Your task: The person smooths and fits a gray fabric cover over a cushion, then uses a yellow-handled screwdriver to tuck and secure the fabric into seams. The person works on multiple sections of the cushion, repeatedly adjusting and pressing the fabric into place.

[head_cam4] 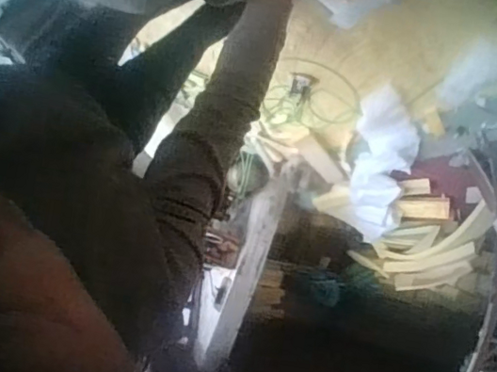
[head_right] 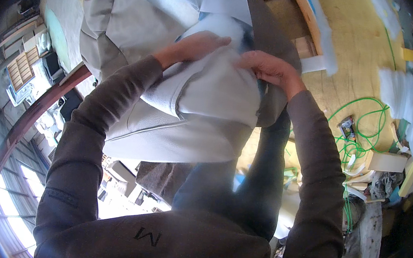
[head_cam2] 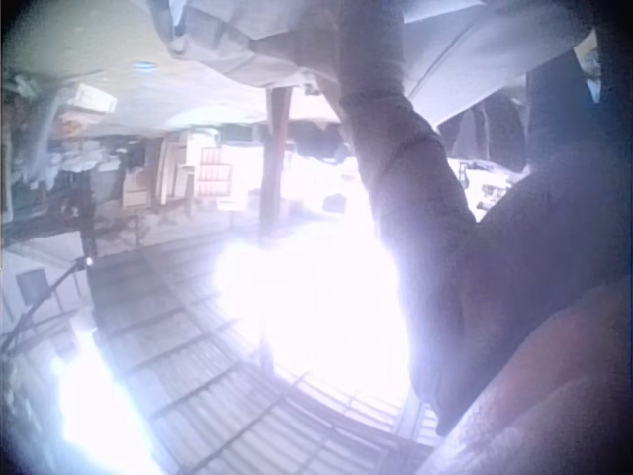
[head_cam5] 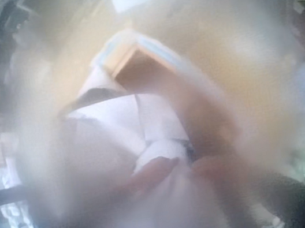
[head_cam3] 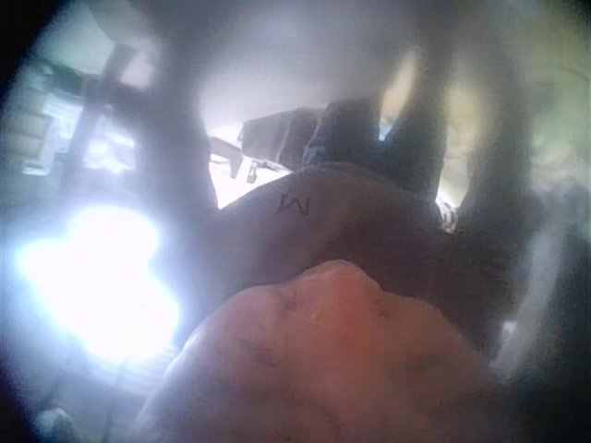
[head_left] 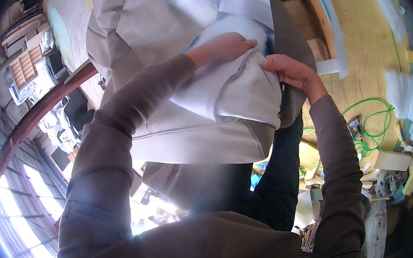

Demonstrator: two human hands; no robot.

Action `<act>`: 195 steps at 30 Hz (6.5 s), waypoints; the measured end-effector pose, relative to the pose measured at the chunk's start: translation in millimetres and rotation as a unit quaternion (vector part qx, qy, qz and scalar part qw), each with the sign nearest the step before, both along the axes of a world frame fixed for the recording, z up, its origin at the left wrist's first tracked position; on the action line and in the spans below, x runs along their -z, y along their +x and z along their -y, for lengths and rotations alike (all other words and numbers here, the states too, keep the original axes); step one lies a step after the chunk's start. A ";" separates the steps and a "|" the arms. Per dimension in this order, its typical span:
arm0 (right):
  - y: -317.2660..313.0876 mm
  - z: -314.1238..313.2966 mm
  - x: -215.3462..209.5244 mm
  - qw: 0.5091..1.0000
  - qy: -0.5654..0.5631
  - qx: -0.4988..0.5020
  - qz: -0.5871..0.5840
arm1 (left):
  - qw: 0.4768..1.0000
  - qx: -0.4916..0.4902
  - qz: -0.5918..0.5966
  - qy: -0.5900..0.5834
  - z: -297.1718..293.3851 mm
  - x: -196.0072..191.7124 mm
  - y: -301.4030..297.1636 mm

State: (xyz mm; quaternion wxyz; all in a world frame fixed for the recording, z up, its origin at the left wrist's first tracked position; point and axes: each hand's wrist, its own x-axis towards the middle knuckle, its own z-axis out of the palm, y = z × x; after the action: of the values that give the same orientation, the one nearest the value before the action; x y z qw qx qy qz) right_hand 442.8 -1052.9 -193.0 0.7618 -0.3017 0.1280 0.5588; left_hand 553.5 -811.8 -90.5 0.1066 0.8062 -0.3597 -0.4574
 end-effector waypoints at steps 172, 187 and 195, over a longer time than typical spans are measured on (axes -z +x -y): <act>-253.8 -151.9 122.5 0.800 -0.348 0.486 -0.045 | 0.944 0.258 0.143 -0.150 75.6 -146.0 -97.0; -132.1 -48.5 -28.1 0.743 -0.594 0.125 0.282 | 0.925 0.353 0.026 0.137 95.6 27.6 -0.7; -107.0 -40.2 -11.6 0.814 -0.459 0.181 0.306 | 0.902 0.428 -0.029 -0.036 107.3 38.1 -2.5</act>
State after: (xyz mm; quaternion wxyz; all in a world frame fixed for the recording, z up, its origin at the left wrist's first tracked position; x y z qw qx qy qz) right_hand 335.8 -1012.8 -181.3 0.6220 -0.7433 0.1818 0.1658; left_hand 551.0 -919.1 -128.5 -0.0603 0.5562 -0.6832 -0.4693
